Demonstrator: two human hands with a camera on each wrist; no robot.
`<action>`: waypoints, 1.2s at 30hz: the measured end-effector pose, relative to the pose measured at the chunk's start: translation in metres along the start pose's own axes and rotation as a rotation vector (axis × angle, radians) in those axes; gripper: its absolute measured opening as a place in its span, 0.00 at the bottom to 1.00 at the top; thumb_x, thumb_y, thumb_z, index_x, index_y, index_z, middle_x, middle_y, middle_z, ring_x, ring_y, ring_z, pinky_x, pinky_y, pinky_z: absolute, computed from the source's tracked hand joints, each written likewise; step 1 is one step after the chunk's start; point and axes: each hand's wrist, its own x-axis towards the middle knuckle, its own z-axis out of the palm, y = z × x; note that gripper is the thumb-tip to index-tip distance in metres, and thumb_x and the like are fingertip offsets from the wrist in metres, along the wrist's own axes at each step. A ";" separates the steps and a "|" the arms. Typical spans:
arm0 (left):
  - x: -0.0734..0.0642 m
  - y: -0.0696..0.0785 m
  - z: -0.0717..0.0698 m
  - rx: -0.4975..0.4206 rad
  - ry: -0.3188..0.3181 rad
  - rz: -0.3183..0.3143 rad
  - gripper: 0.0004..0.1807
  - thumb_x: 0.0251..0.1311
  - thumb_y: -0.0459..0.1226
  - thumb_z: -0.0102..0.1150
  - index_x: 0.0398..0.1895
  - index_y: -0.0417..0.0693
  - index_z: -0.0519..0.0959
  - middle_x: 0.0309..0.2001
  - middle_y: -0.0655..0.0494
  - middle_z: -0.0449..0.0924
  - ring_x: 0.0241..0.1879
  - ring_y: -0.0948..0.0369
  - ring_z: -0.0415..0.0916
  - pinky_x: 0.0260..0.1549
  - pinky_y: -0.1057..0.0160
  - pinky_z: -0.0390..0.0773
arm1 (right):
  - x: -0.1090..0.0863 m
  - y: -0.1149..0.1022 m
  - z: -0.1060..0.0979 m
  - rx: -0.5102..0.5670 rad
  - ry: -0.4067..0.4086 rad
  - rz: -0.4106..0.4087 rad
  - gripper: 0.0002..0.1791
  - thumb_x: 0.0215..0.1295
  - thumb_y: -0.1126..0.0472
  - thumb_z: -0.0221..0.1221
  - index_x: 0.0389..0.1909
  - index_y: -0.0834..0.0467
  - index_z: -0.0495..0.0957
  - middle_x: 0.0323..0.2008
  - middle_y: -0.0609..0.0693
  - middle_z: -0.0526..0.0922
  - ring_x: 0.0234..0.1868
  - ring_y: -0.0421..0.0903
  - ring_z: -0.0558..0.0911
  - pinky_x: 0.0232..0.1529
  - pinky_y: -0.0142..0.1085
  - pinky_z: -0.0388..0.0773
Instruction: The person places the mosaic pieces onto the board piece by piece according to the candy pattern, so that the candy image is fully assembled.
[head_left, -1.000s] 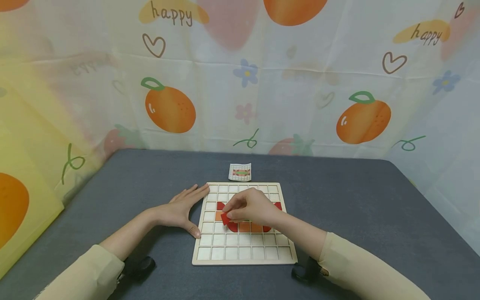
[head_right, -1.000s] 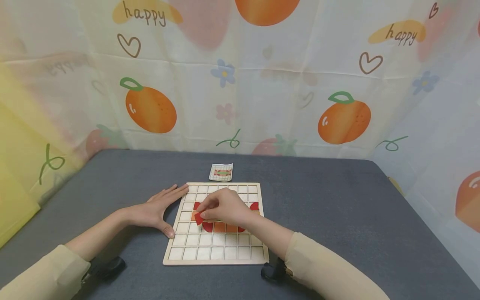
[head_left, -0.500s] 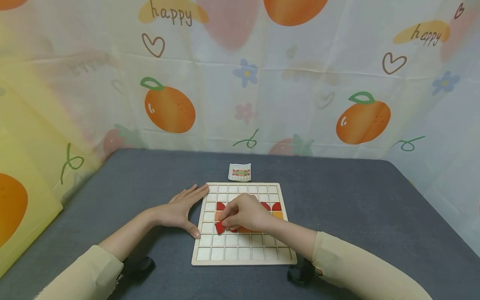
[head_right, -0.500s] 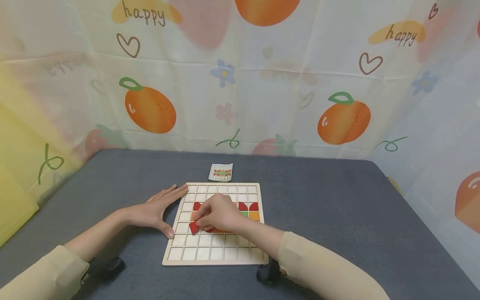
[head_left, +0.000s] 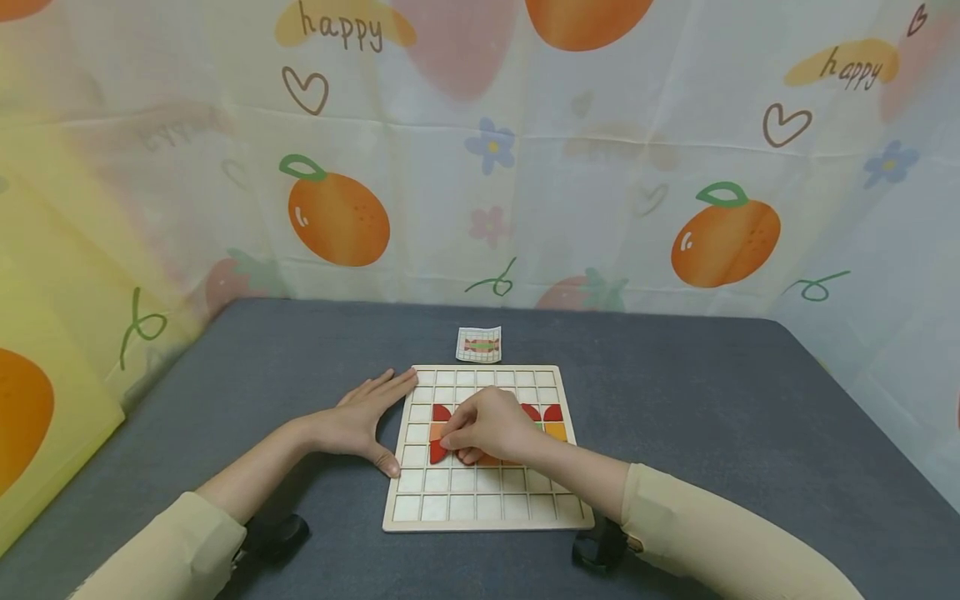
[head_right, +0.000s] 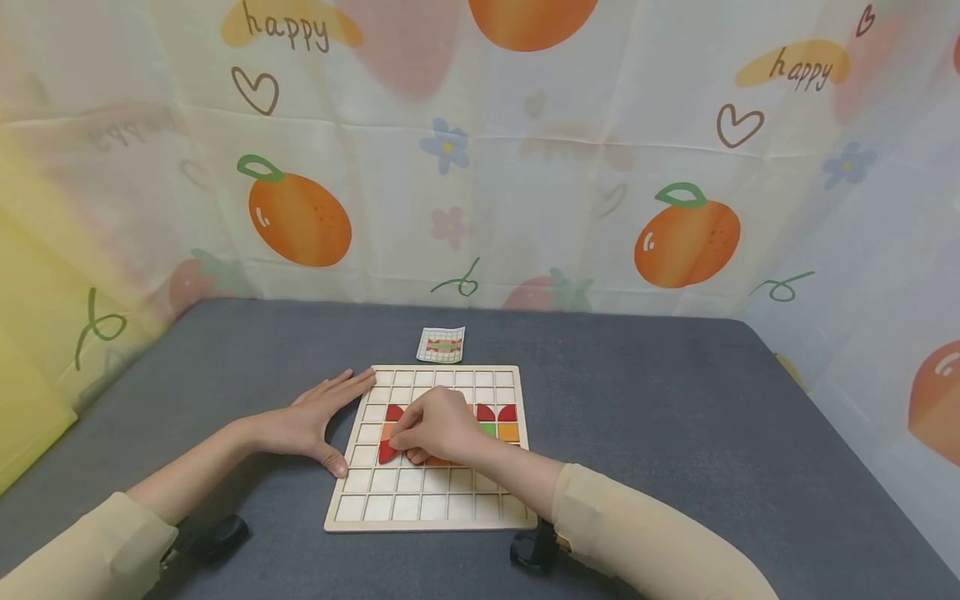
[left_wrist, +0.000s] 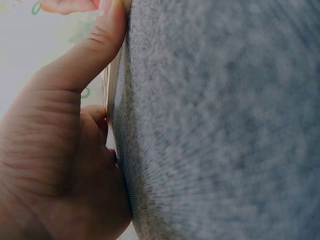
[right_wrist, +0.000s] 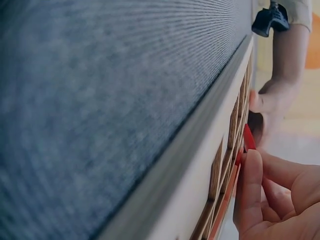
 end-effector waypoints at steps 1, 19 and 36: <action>0.000 0.000 0.000 0.000 0.001 0.001 0.71 0.38 0.59 0.77 0.80 0.46 0.44 0.82 0.49 0.37 0.80 0.40 0.30 0.73 0.31 0.36 | 0.000 0.000 0.000 0.000 -0.001 0.003 0.03 0.57 0.63 0.70 0.27 0.59 0.88 0.20 0.53 0.86 0.18 0.39 0.84 0.26 0.33 0.85; 0.000 0.000 0.000 0.004 0.005 0.009 0.71 0.37 0.60 0.77 0.80 0.45 0.44 0.82 0.49 0.37 0.80 0.39 0.30 0.73 0.31 0.36 | 0.002 0.000 0.002 0.005 0.003 0.012 0.03 0.57 0.63 0.70 0.28 0.59 0.88 0.20 0.54 0.87 0.17 0.39 0.84 0.26 0.34 0.85; -0.001 -0.001 0.001 0.005 0.005 -0.002 0.71 0.37 0.60 0.77 0.80 0.47 0.44 0.82 0.50 0.38 0.80 0.40 0.31 0.73 0.31 0.37 | -0.007 0.004 -0.037 -0.035 0.085 -0.099 0.15 0.70 0.54 0.59 0.42 0.63 0.85 0.28 0.58 0.88 0.25 0.46 0.86 0.29 0.38 0.86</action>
